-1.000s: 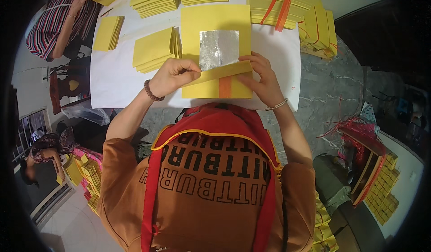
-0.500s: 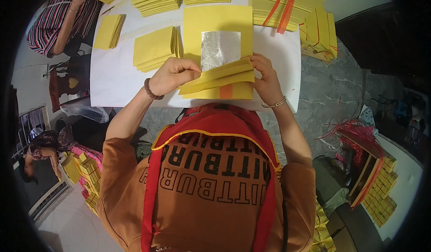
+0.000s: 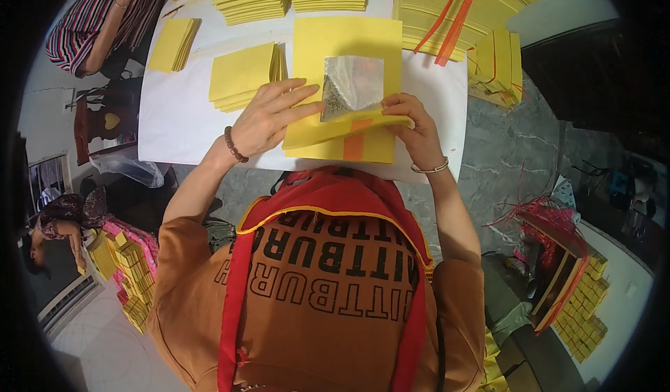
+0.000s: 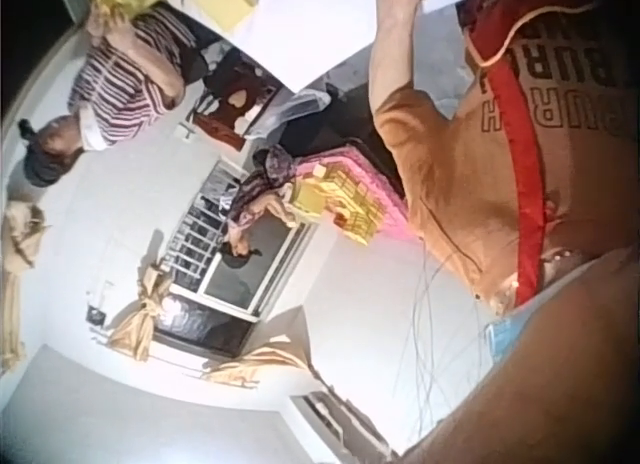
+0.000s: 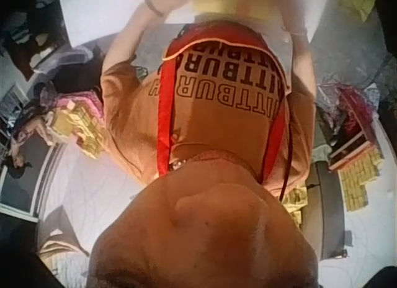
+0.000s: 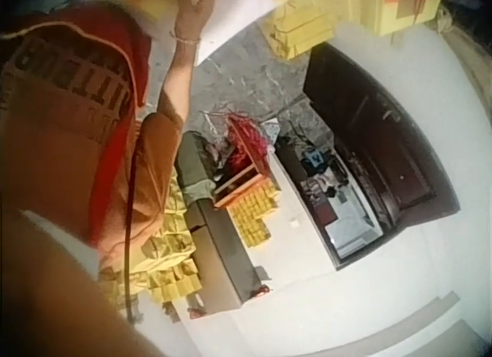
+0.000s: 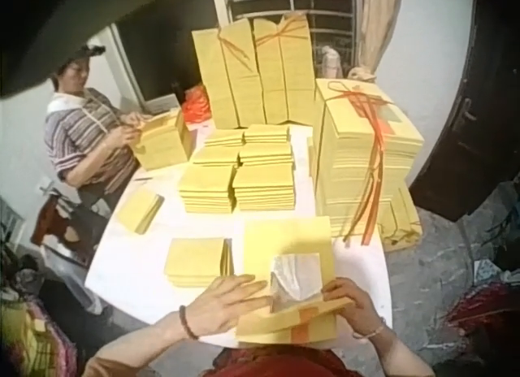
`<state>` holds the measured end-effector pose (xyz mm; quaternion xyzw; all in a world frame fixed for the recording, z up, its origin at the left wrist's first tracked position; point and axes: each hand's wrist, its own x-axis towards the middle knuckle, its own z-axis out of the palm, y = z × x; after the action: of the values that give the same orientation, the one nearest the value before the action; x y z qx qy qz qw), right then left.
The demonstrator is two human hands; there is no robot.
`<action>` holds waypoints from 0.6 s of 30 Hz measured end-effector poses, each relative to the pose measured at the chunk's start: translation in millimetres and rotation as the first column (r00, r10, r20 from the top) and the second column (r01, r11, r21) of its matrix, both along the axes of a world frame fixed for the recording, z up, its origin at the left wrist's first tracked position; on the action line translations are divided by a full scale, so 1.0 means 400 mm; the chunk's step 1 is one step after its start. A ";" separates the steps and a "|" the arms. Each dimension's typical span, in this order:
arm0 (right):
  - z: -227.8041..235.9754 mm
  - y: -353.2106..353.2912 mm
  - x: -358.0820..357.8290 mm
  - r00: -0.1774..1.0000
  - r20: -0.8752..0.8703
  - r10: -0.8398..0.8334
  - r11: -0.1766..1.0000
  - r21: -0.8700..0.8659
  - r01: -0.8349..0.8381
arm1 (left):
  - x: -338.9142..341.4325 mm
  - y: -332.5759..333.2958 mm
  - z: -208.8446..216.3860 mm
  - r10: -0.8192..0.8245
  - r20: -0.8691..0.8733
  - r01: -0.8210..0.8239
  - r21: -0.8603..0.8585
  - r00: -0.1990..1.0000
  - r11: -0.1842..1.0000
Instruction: Folding and stacking yellow joss papers with silver foil centers.
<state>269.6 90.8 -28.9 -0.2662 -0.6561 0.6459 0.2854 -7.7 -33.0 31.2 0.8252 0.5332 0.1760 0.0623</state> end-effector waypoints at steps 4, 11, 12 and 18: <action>0.037 -0.005 0.019 0.995 0.071 0.074 0.917 0.387 -0.096 | 0.005 -0.032 0.019 -0.038 -0.014 0.039 0.127 0.999 0.991; 0.118 -0.040 0.004 0.877 0.472 0.089 0.494 0.744 -0.450 | 0.039 -0.084 0.003 -0.160 0.151 0.123 0.231 0.976 0.965; 0.122 -0.039 0.002 0.877 0.472 0.091 0.493 0.743 -0.452 | 0.036 -0.082 0.003 -0.159 0.152 0.121 0.231 0.976 0.965; 0.157 -0.032 0.000 0.804 0.588 0.091 0.331 0.744 -0.581 | 0.034 -0.073 0.013 -0.207 0.159 0.182 0.159 0.965 0.971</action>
<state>269.4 77.9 33.8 -0.0616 -0.9830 0.1540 0.0783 5.8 -62.3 36.4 0.8572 0.4281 0.2784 0.0666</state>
